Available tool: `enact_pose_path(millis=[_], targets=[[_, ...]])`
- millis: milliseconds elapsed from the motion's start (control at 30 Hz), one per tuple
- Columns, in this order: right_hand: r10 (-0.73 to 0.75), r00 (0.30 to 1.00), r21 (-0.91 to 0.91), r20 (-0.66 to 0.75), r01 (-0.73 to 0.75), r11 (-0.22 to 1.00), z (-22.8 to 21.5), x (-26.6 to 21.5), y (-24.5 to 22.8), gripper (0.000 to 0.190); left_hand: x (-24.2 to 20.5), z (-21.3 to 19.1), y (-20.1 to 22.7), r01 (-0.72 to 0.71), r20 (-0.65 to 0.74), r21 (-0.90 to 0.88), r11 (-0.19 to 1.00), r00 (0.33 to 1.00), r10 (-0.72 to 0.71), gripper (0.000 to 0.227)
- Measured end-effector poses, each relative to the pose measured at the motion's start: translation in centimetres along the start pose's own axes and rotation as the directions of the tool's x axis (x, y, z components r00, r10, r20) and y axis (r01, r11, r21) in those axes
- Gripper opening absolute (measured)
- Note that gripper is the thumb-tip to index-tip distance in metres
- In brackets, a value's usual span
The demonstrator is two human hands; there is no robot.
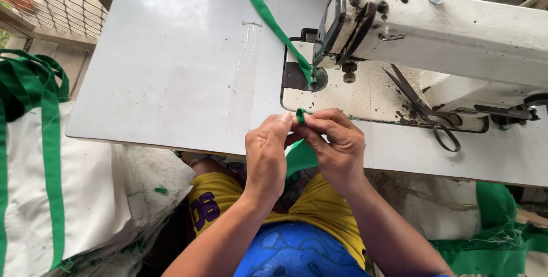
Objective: Folding and sewing green fabric straps using an industrial sewing machine
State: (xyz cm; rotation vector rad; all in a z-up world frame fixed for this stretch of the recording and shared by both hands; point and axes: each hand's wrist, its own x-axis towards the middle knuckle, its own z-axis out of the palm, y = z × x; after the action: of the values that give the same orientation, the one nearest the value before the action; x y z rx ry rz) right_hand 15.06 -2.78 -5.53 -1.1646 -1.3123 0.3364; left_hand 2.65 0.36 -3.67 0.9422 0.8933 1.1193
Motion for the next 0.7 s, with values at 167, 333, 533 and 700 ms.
enact_pose_path(millis=[167,333,533,700], targets=[[0.069,0.990,0.086,0.126,-0.080,0.993,-1.0,0.3,-0.8,0.009,-1.4,-2.5,2.1,-0.120,0.132,0.237,0.964,0.987,0.090,0.024],[0.098,0.928,-0.071,0.360,-0.077,0.994,-2.8,0.2,-3.5,0.011,-1.6,-3.8,4.5,-0.404,0.388,0.518,0.754,0.897,0.213,0.056],[0.016,0.950,-0.032,0.313,-0.007,0.999,-2.6,-0.1,-4.4,0.012,-2.1,-3.0,3.4,-0.718,0.495,0.356,0.599,0.688,0.530,0.023],[0.101,0.987,0.092,0.127,-0.113,0.989,-2.0,-1.0,-4.6,0.026,-3.0,-1.3,3.4,-0.588,0.296,0.337,0.735,0.807,0.510,0.018]])
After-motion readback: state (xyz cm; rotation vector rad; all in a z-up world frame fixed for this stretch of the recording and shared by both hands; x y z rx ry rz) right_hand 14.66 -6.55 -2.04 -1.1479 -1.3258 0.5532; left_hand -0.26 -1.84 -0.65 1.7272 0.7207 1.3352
